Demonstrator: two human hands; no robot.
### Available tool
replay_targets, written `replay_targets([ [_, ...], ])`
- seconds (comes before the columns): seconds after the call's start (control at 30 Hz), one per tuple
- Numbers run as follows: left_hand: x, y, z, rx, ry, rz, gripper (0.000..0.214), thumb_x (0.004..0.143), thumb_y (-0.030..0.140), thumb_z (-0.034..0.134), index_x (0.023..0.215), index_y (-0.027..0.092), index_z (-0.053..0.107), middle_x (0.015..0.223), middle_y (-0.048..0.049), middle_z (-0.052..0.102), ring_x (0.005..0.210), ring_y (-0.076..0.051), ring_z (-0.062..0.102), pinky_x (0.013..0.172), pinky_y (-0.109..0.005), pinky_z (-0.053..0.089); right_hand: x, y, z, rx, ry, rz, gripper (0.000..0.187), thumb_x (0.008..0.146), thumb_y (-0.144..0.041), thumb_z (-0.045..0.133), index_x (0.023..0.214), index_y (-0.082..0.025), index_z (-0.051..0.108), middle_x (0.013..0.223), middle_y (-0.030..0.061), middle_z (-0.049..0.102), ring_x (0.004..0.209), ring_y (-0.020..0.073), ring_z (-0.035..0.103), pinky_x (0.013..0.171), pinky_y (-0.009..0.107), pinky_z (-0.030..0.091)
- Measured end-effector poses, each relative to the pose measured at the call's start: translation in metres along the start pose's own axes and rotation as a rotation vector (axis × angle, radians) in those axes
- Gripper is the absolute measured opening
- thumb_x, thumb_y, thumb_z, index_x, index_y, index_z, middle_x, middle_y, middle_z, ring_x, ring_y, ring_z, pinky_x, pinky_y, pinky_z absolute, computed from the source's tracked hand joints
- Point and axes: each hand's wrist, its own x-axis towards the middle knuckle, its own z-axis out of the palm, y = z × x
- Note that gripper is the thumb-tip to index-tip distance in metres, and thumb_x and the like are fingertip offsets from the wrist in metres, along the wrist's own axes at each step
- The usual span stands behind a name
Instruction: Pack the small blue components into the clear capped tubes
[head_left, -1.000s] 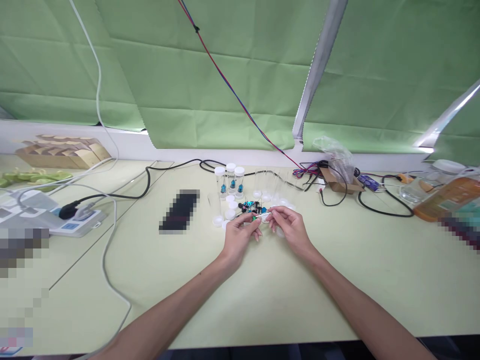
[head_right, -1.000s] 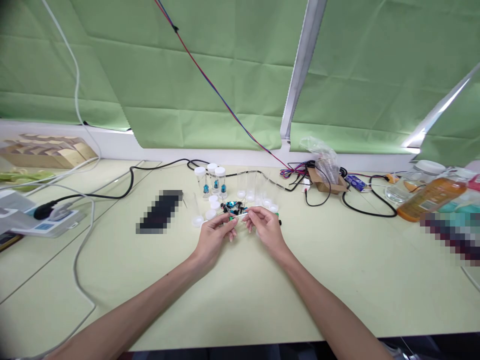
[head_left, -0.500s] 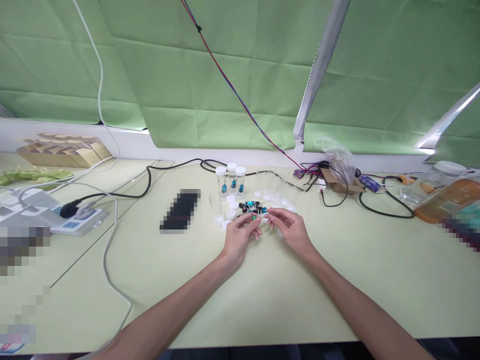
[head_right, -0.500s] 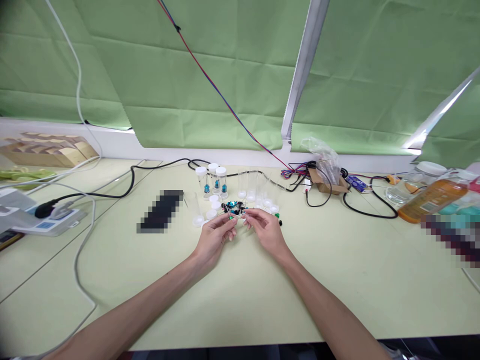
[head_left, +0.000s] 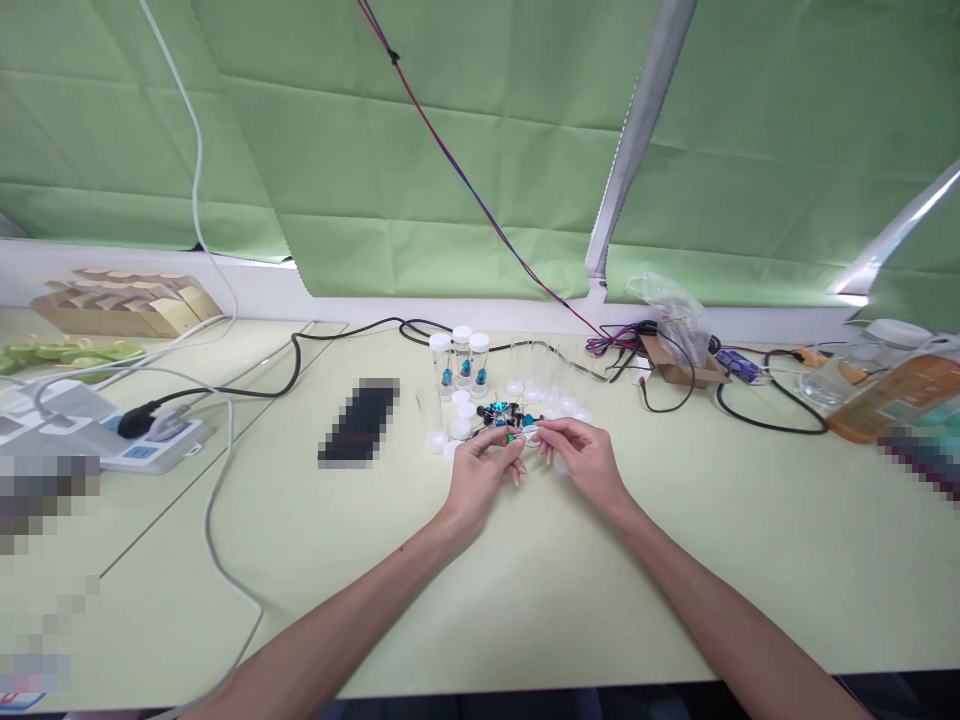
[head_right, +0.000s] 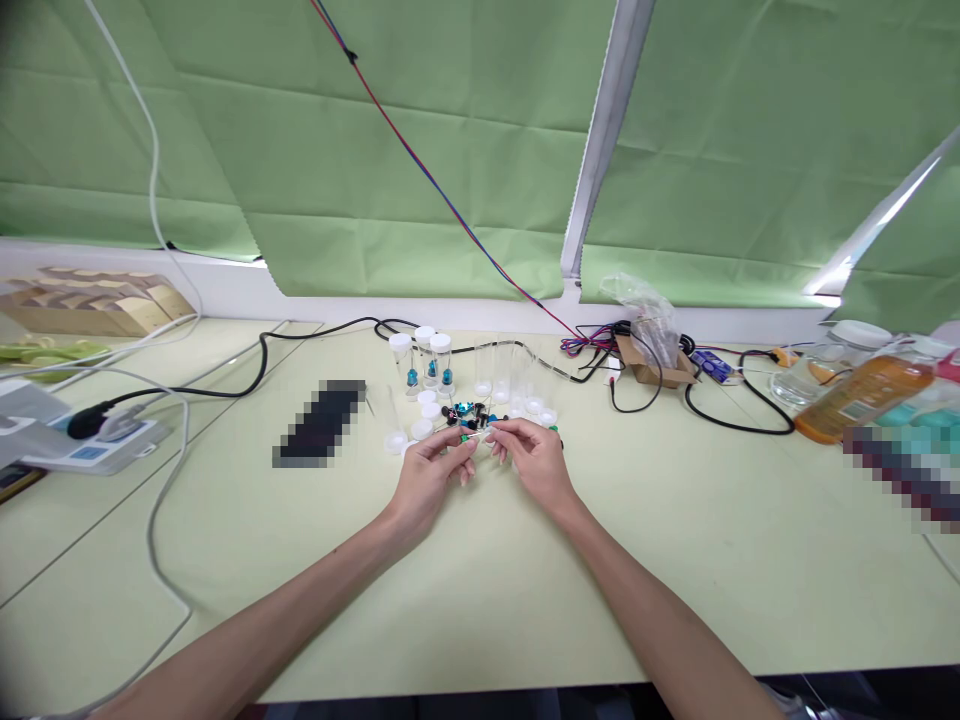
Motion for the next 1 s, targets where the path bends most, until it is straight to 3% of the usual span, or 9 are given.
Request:
replay_targets([
  [0.4,-0.0013,0.0021,0.0007,0.076,-0.021,0.02,0.028,0.069,0.034,0.079,0.087,0.014,0.071,0.065,-0.0012,0.063,0.05,-0.012,0.056,0.049,-0.026,0.046,0.0003,-0.0039,0.0027,0.111,0.008,0.1,0.023,0.078,-0.041,0.072,0.073,-0.019,0.069,0.067,0.0022,0.068,0.053,0.014,0.057,0.053,0.028,0.046],
  [0.73,-0.001,-0.0008,-0.0006,0.088,-0.053,0.053,0.028,0.069,0.036,0.078,0.087,0.015,0.072,0.072,-0.0031,0.066,0.051,-0.012,0.056,0.048,-0.026,0.047,0.0008,-0.0035,-0.0004,0.412,-0.06,0.346,0.024,0.072,-0.038,0.077,0.075,-0.017,0.068,0.064,0.0,0.062,0.05,0.0094,0.05,0.043,0.021,0.035],
  [1.0,-0.0019,-0.0022,0.0003,0.097,-0.067,0.087,0.024,0.071,0.033,0.076,0.086,0.015,0.073,0.07,-0.0021,0.063,0.049,-0.012,0.057,0.046,-0.026,0.046,0.004,-0.0012,0.0029,0.705,-0.068,0.549,0.016,0.068,-0.025,0.079,0.075,-0.014,0.069,0.06,-0.0029,0.051,0.048,0.0061,0.04,0.04,0.019,0.035],
])
